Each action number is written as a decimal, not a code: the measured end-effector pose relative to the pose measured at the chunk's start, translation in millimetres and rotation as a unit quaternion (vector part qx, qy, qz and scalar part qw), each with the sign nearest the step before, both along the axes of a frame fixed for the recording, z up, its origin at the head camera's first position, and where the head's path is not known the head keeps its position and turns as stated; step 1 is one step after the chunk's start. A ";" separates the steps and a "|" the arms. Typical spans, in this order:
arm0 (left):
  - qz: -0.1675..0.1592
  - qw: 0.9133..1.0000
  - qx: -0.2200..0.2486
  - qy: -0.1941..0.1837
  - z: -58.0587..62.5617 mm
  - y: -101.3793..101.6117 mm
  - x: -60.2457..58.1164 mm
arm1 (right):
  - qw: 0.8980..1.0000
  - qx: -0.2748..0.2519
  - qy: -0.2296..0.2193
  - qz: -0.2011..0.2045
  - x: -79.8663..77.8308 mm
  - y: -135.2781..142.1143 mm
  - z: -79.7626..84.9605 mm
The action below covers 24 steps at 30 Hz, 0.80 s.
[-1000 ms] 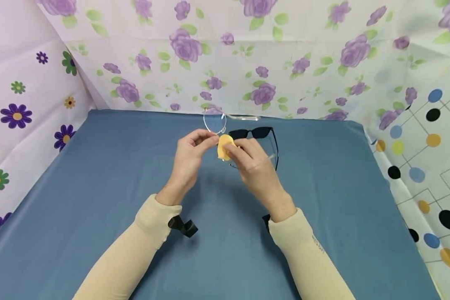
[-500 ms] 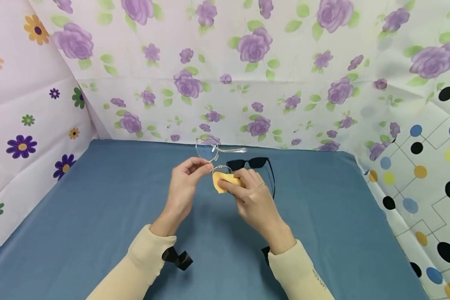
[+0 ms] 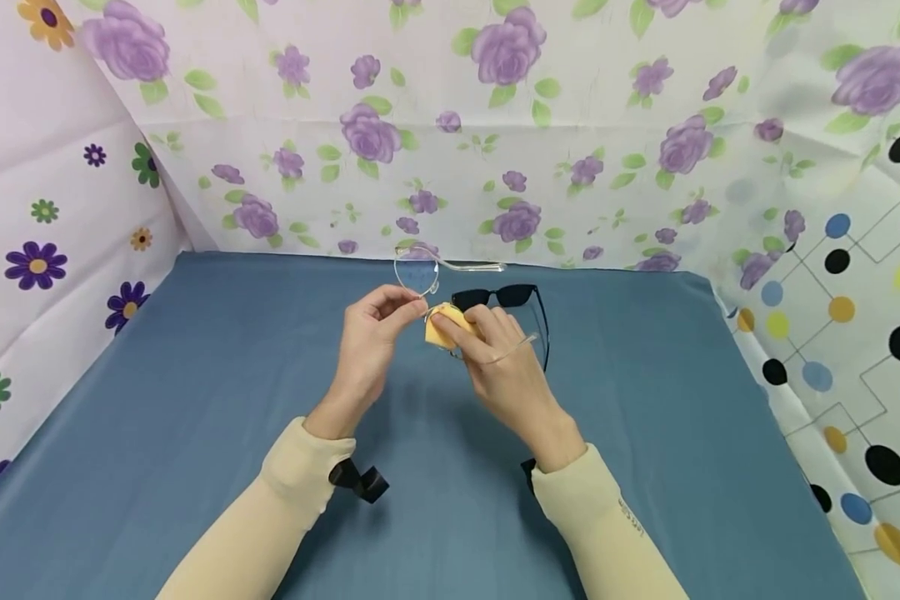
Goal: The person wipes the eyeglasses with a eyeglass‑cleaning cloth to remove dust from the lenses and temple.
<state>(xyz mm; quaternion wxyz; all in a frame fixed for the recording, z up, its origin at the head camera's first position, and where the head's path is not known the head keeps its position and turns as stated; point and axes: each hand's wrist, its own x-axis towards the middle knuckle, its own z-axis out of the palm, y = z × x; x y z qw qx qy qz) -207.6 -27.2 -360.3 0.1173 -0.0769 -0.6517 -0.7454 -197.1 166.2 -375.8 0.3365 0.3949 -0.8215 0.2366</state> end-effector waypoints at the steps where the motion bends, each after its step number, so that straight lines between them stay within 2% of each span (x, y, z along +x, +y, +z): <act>1: 0.000 1.000 0.001 0.001 0.5 -0.2 -0.9 | 1.000 0.002 0.002 -0.001 -1.1 -0.2 0.4; 13: 0.023 1.000 0.009 0.013 2.2 0.8 -2.7 | 1.000 -0.003 0.013 -0.019 -3.9 -2.2 -1.9; 20: 0.033 0.999 0.008 0.025 2.9 2.5 -3.2 | 1.000 -0.003 0.011 -0.011 -6.4 -2.2 -2.6; 24: 0.042 0.999 -0.002 0.024 -1.6 3.7 0.8 | 1.000 -0.002 0.015 -0.004 -3.6 -1.8 -8.0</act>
